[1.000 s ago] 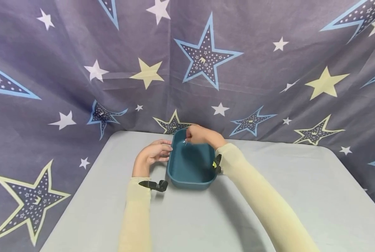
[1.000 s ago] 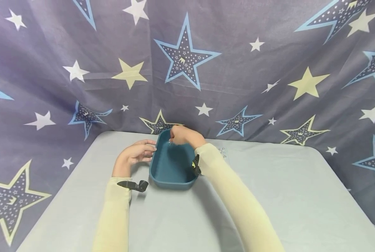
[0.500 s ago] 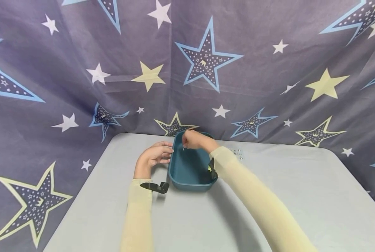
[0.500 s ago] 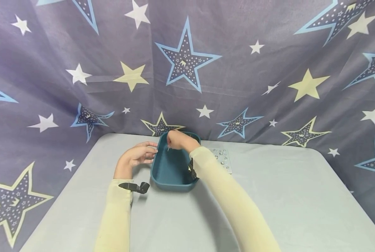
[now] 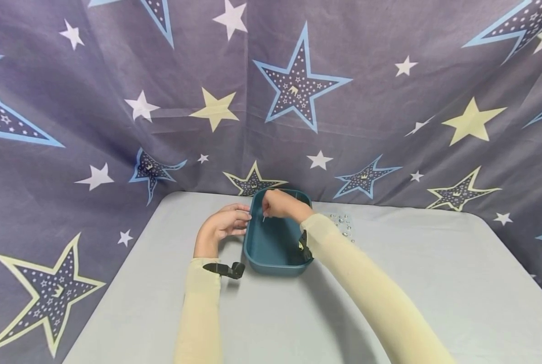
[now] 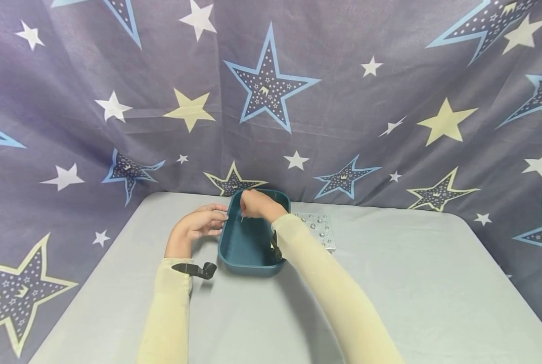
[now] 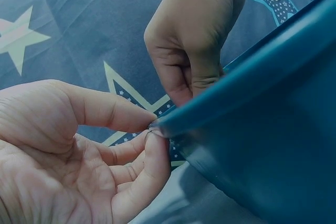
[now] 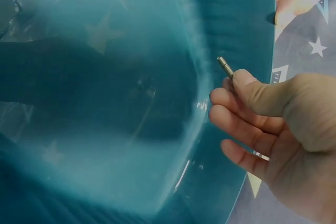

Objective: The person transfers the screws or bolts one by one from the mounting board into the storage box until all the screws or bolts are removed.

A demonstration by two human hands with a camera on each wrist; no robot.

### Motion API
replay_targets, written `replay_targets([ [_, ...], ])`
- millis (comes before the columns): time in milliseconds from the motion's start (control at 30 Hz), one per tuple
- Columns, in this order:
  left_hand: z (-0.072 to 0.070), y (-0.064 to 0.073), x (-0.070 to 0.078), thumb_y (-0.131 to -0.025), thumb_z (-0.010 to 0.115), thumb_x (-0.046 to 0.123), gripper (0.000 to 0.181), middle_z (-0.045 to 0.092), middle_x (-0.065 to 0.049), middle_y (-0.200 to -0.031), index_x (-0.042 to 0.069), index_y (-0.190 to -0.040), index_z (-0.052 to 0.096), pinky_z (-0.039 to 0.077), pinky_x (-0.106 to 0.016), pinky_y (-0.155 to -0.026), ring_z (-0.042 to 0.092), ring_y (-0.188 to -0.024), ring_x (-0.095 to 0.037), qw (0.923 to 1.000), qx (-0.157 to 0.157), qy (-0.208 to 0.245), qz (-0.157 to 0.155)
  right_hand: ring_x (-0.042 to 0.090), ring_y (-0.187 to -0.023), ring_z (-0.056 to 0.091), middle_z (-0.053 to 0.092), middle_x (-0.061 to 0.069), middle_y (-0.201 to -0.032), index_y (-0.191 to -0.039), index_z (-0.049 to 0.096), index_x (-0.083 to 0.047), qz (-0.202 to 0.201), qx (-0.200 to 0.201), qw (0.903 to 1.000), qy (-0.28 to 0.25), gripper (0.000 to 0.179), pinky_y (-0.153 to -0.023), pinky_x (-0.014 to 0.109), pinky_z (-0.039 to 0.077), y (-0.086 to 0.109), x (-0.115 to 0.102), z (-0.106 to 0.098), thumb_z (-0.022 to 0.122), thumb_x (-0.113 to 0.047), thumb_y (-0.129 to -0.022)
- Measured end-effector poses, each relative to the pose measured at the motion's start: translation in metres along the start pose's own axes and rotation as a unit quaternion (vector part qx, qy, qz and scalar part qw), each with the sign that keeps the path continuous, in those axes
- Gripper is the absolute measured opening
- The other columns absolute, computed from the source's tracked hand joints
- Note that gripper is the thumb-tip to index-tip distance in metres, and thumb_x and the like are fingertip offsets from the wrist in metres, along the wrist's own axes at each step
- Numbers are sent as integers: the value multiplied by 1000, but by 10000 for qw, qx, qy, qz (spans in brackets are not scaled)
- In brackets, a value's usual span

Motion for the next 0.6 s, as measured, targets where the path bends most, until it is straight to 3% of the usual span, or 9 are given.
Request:
replay_targets([
  [600,-1,1,-1,-97,56,4,43,65,1,-90,-1,-138,44,55,-25,-72,63,-79,-8,10000,-39,18,50,15,-70,67,77,10,-81,-90,79,-2,267,-308,9990,-184,5,-70,30,56,-4,-3,18,74,-3,-91],
])
Point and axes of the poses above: each hand's wrist, its own y-axis away from the middle knuckle, its own z-axis out of the palm, x = y × z, the point moved 2 cm from there along -y, towards the middle knuckle
